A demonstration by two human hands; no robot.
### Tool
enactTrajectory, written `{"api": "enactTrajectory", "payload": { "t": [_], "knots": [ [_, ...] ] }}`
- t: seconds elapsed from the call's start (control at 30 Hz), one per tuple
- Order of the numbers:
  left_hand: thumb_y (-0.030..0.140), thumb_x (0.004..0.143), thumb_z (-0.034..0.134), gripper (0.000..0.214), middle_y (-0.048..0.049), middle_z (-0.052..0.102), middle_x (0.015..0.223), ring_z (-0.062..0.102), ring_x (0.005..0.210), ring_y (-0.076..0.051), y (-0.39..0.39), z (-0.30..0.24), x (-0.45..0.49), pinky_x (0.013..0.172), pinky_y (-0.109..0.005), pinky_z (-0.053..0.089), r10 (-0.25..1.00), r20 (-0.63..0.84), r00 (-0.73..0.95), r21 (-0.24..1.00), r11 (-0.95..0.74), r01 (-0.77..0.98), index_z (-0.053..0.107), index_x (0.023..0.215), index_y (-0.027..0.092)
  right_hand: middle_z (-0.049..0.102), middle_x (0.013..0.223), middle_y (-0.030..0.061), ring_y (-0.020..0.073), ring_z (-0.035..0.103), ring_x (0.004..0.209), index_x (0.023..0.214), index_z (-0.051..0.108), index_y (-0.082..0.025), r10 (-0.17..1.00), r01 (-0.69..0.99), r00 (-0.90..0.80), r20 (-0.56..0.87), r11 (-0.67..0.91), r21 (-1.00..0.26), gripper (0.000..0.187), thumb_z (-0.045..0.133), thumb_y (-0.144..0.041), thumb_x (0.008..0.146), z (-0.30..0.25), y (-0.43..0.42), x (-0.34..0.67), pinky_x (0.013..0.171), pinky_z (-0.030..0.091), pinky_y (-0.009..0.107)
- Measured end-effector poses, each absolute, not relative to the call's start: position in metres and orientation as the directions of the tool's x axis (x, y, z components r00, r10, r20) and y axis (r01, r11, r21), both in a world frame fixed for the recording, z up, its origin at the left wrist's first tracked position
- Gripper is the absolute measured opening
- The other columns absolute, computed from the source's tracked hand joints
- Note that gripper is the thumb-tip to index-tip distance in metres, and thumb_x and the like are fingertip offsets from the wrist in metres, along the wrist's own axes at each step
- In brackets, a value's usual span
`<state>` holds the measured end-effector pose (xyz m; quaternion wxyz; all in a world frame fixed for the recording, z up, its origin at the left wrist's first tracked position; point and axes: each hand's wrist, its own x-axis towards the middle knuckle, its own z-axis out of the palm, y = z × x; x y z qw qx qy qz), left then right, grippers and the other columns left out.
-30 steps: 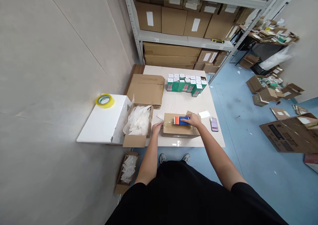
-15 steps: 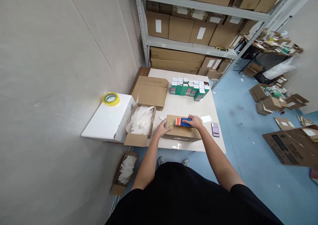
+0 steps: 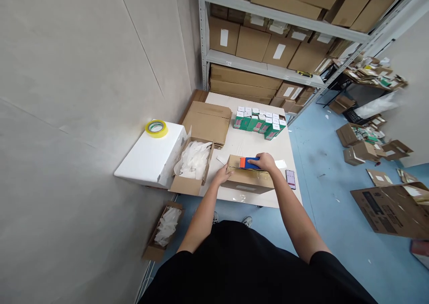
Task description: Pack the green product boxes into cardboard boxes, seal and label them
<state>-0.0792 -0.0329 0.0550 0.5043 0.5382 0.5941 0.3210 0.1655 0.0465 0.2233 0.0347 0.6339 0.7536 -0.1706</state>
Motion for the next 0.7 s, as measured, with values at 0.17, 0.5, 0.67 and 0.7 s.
{"api": "enactTrajectory", "payload": {
  "t": [0.17,0.5,0.67,0.7],
  "knots": [
    [0.037,0.082,0.08,0.073,-0.0063,0.076,0.131,0.071,0.119,-0.028,-0.033,0.057,-0.081,0.103,-0.034,0.052,0.959,-0.274,0.068,0.931,0.247,0.271,0.057,0.152,0.027,0.079,0.091,0.0104,0.0252,0.07,0.085,0.084,0.077,-0.023,0.932,0.981,-0.166,-0.322,0.123,-0.15,0.053,0.065,-0.075,0.088,0.215,0.043,0.17,0.062,0.035,0.029],
    [0.037,0.078,0.084,0.083,-0.005,0.075,0.132,0.07,0.119,-0.027,-0.033,0.053,-0.081,0.104,-0.031,0.051,0.953,-0.286,0.095,0.94,0.26,0.221,0.054,0.155,0.026,0.079,0.092,0.0098,0.0264,0.072,0.093,0.088,0.077,-0.023,0.936,0.984,-0.128,-0.328,0.078,-0.161,0.051,0.067,-0.073,0.089,0.181,0.038,0.175,0.07,0.042,0.028],
    [0.055,0.084,0.079,0.065,-0.0156,0.072,0.137,0.068,0.124,-0.033,-0.01,0.053,-0.074,0.104,-0.036,0.05,0.903,-0.428,-0.032,0.865,0.419,0.274,0.066,0.137,0.019,0.079,0.097,0.0118,0.0271,0.073,0.094,0.095,0.078,-0.022,0.932,0.986,-0.097,-0.349,0.044,-0.158,0.054,0.069,-0.074,0.086,0.182,0.034,0.167,0.07,0.044,0.029],
    [0.057,0.088,0.074,0.061,-0.0182,0.071,0.137,0.067,0.126,-0.034,-0.005,0.053,-0.07,0.105,-0.038,0.049,0.897,-0.435,-0.075,0.855,0.438,0.279,0.067,0.134,0.018,0.08,0.099,0.0124,0.0277,0.073,0.095,0.097,0.078,-0.022,0.93,0.988,-0.092,-0.356,0.04,-0.15,0.054,0.07,-0.073,0.085,0.183,0.033,0.165,0.07,0.044,0.029]
  ]
}}
